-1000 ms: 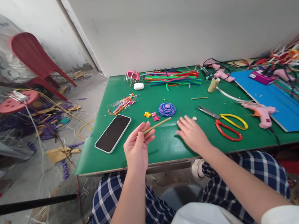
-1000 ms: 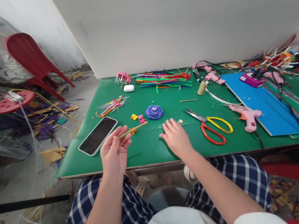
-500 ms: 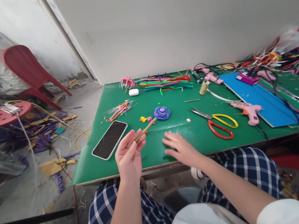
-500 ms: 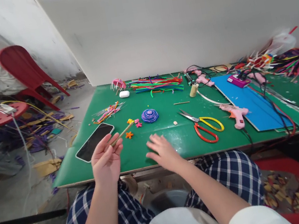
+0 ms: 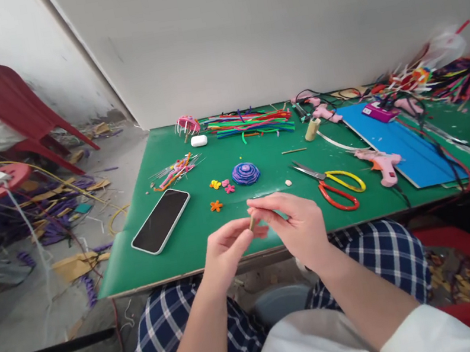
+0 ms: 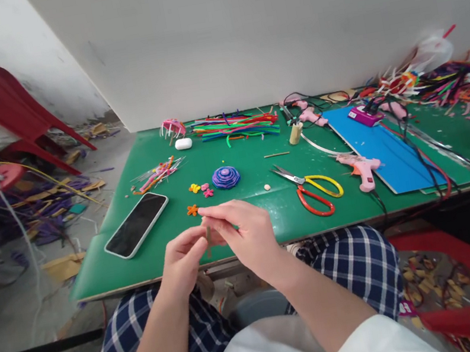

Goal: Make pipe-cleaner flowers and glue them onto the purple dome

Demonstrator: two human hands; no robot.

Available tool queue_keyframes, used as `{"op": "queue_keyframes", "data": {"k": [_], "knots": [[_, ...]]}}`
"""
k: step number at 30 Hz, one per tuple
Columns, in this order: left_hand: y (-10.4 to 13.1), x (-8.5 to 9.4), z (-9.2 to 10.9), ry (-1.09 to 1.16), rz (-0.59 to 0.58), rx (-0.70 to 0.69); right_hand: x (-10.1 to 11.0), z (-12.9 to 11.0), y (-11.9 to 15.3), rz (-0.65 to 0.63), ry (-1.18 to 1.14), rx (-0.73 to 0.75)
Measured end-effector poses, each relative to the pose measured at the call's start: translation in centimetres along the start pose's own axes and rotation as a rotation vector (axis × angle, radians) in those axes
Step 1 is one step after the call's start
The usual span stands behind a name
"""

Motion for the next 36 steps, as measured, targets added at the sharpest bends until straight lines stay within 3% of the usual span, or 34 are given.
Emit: {"op": "queue_keyframes", "data": {"k": [3, 7, 12, 14, 16, 17, 21, 24, 29, 36], "knots": [[0.4, -1.6, 0.4, -0.102, -0.011, -0.024, 0.5, -0.4, 0.4, 0.042, 0.107, 0.1], [0.9, -2.9, 0.5, -0.074, 0.031, -0.061, 1.8, -1.6, 1.6, 0.154, 0.227, 0.236], [1.8, -4.3, 0.7, -0.086, -0.004, -0.104, 3.3, -1.2, 2.5, 0.18, 0.313, 0.214], [2.2, -4.5, 1.3, -0.059, -0.02, -0.138, 5.3, 1.0, 2.2, 0.245, 0.407, 0.149], [2.4, -4.7, 2.0, -0.034, -0.046, -0.19, 8.4, 5.0, 1.7, 0.343, 0.55, 0.045], [2.5, -4.9, 2.4, -0.026, -0.073, -0.227, 9.6, 7.6, 1.4, 0.318, 0.632, -0.001], [2.9, -5.4, 3.5, -0.057, -0.156, -0.355, 11.9, 19.9, 1.4, -0.116, 1.066, -0.155], [3.1, -4.7, 4.2, -0.147, -0.089, -0.44, 13.6, 25.6, 2.7, -0.31, 1.284, -0.23], [3.8, -4.0, 5.7, -0.24, -0.017, -0.617, 12.6, 26.4, 2.7, -0.419, 1.293, -0.194], [3.7, -4.4, 6.0, -0.244, -0.094, -0.621, 12.6, 27.0, 2.1, -0.39, 1.235, -0.277]]}}
Point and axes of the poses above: each hand's wrist, its own y-axis away from the middle knuckle, its own x-axis out of the back of the hand, z = x × y, the point moved 10 cm from there along -y, towards the middle knuckle, and after that the axes turned 10 degrees about y, right-handed, at the moved point
